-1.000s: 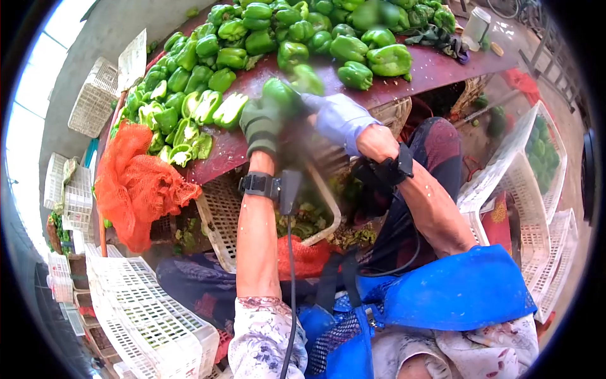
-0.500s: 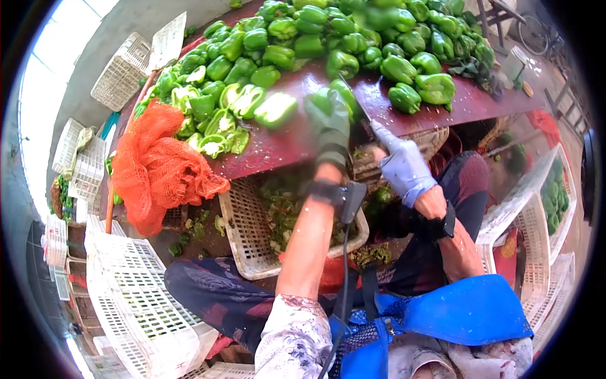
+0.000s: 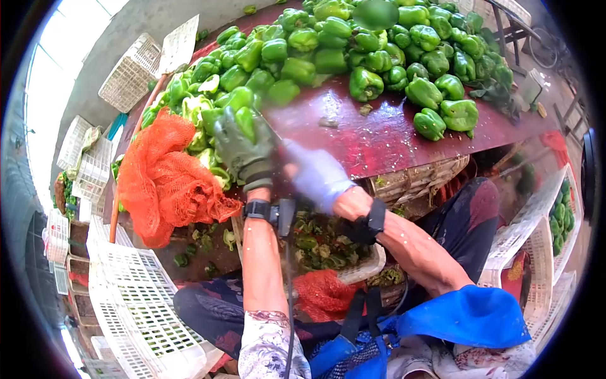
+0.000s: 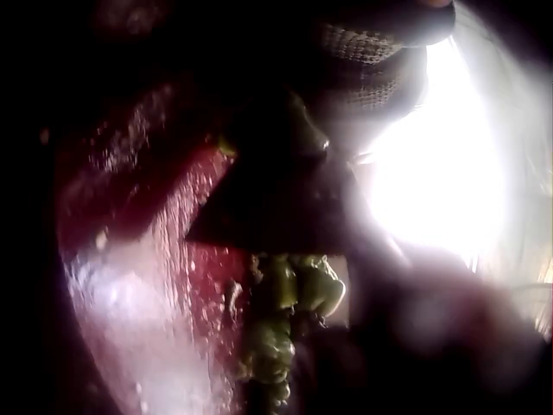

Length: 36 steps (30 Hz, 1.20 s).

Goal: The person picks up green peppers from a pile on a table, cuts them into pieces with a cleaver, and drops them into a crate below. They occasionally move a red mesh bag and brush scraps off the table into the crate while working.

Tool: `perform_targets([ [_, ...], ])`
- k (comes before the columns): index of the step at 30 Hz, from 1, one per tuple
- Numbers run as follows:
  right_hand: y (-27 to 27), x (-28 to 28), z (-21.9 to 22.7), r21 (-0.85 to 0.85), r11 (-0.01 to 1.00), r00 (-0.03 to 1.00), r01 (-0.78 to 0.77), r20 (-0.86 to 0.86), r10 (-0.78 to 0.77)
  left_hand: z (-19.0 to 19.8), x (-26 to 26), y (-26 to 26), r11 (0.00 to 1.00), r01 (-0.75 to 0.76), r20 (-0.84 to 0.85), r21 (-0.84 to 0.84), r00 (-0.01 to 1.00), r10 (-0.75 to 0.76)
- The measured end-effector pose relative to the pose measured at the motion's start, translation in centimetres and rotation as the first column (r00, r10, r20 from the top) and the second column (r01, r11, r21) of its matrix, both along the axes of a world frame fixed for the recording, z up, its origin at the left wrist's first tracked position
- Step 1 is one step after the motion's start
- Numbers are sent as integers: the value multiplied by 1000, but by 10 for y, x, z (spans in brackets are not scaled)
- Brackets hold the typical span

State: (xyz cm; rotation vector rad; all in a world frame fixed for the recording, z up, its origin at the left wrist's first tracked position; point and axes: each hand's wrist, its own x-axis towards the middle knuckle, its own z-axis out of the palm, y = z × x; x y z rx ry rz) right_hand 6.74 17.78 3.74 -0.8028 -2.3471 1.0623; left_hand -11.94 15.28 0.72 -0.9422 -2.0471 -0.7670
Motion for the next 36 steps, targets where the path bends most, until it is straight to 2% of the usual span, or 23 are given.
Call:
perform_targets([
  [2,13,7,-4,13,1000,999,-26,-35,26,7,-9,-10,994,-96,36,-57,995,98],
  [5,32,46,4,-30,999,993,-21,-121,17,21,-19,-15,981,28,238,191,968,-74],
  [6,39,65,19,-17,998,995,-60,-83,58,6,-50,-10,992,-108,-41,71,993,111],
  [8,48,103,47,-72,997,994,-29,105,37,26,-66,1,993,-59,176,101,984,40],
  [9,56,119,29,48,999,998,-20,-60,23,34,-80,6,1000,-18,118,-24,993,21],
  [10,57,132,30,38,998,997,42,-73,-39,39,-93,10,989,9,55,-150,998,-1],
  [12,56,153,32,4,988,983,155,-104,-153,62,-59,21,911,35,90,-411,996,2],
  [14,61,160,20,72,969,949,237,-229,-215,41,-47,32,903,139,-94,-406,977,-193],
  [15,69,160,16,111,959,928,263,-299,-220,33,-41,42,836,159,68,-525,987,-144],
  [16,75,161,15,146,945,903,293,-366,-224,11,-49,50,836,198,31,-512,977,-213],
  [18,86,160,29,179,932,923,316,-285,-258,12,-17,57,843,242,256,-481,958,-129],
  [20,94,154,43,155,935,937,318,-204,-285,32,34,69,846,59,34,-530,998,-49],
  [22,107,144,33,270,899,911,344,-329,-250,21,42,94,869,417,-131,-266,878,-461],
  [24,114,132,28,291,883,878,367,-422,-226,22,74,123,770,604,85,-204,795,-601],
  [26,132,122,1,46,938,925,343,-189,-330,-5,84,162,730,683,220,-34,718,-661],
  [27,137,119,0,-79,934,933,348,-67,-354,-7,96,170,761,649,415,-20,698,-584],
  [28,145,120,2,-131,945,947,298,-82,-310,-6,105,179,793,609,587,-11,646,-487],
  [30,152,126,21,-123,962,970,242,23,-241,-13,112,192,713,523,841,468,-15,-541],
  [31,156,130,27,-61,971,966,230,139,-220,-17,119,195,698,490,823,522,-73,-564],
  [32,165,134,17,68,978,977,196,78,-201,-14,122,201,676,452,792,582,-125,-597],
  [33,174,136,-2,194,967,985,166,17,-173,-34,106,222,689,567,815,451,51,-577],
  [34,178,135,-11,316,938,990,141,-41,-136,-27,106,222,703,565,823,431,74,-564],
  [36,155,149,21,-45,993,993,109,46,-107,-17,124,204,741,549,845,386,111,-523],
])
